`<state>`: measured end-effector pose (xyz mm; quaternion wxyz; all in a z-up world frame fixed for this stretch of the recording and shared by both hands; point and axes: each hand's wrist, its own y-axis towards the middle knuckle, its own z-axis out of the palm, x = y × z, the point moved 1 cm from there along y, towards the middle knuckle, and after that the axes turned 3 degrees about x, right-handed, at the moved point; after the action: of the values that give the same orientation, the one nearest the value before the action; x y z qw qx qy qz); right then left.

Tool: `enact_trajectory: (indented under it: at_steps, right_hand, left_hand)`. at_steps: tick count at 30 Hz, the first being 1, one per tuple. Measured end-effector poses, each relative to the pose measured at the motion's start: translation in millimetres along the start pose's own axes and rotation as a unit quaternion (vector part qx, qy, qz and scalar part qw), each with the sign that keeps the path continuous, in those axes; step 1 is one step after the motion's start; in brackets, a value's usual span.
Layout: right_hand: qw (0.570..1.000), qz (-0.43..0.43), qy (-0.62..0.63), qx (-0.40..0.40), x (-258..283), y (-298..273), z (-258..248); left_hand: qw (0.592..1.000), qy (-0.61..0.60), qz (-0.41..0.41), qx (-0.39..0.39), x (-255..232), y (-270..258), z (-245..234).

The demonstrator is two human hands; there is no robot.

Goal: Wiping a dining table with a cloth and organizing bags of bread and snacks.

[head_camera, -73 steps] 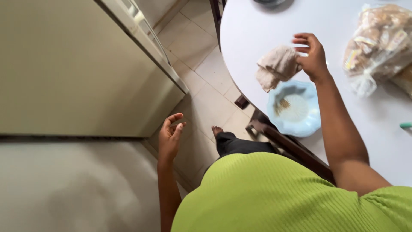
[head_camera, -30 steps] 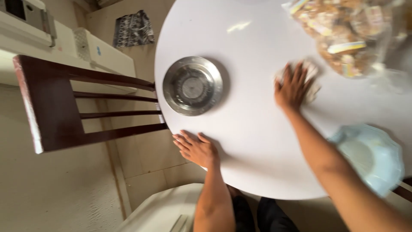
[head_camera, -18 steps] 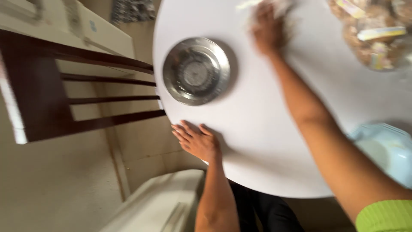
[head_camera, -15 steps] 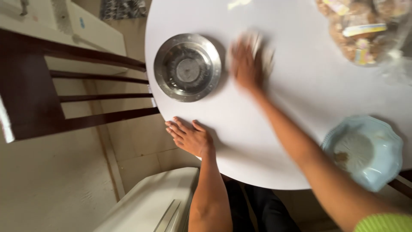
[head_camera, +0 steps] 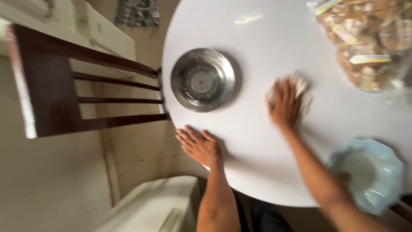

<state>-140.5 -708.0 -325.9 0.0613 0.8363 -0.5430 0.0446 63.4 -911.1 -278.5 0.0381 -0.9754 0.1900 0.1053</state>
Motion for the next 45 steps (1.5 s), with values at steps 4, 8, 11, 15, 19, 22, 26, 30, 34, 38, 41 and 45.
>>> enact_trajectory:
  at_steps: [4, 8, 11, 15, 19, 22, 26, 30, 34, 38, 41, 45]
  right_hand:
    - [0.995, -0.029, 0.073, -0.054, -18.5, 176.0, 42.0]
    - [0.995, -0.008, 0.097, -0.031, -1.3, 288.6, 73.9]
    - [0.993, 0.002, 0.092, 0.07, 40.7, 293.1, 103.1]
    - [0.996, -0.036, 0.079, 0.02, 75.3, 221.1, 80.7]
    - [0.989, -0.099, 0.107, -0.033, 52.1, 43.8, 31.2]
    - [0.994, -0.052, 0.1, 0.013, 59.1, -76.9, -27.6]
    - [0.992, -0.001, 0.107, 0.067, 17.0, -137.4, -54.0]
    - [0.998, 0.026, 0.065, 0.008, -12.1, -64.6, -26.7]
    - [0.995, 0.014, 0.057, -0.083, -20.4, 72.3, 37.5]
    - [0.994, 0.039, 0.077, -0.067, 12.7, 147.1, 57.6]
    - [0.995, 0.009, 0.067, -0.074, 26.6, 116.4, 47.0]
    - [0.997, -0.021, 0.065, -0.039, 44.1, -16.9, 0.8]
  left_hand:
    - [0.999, -0.026, 0.025, -0.016, -2.2, 5.8, -0.3]
    - [0.999, -0.012, -0.011, 0.033, -5.0, 2.2, -2.8]
    - [1.0, -0.008, -0.016, 0.021, 5.3, 2.3, 1.6]
    - [0.999, -0.026, 0.023, 0.0, 4.6, -2.8, 9.3]
    - [0.999, -0.017, 0.049, -0.01, 8.5, -6.7, 16.1]
    - [0.999, -0.023, 0.031, -0.004, 1.2, -2.6, 7.4]
    - [0.999, -0.032, 0.012, 0.002, -2.8, -3.9, 1.9]
    - [0.999, -0.034, 0.017, -0.001, 0.1, -7.1, 1.0]
    - [0.999, 0.018, 0.025, 0.019, 9.8, -6.4, 14.1]
    - [0.996, -0.004, 0.089, -0.029, 16.2, -3.4, 26.6]
    - [0.994, -0.028, 0.099, -0.025, 10.0, -8.0, 22.6]
    - [0.991, -0.056, 0.109, -0.054, 19.3, -5.0, 25.9]
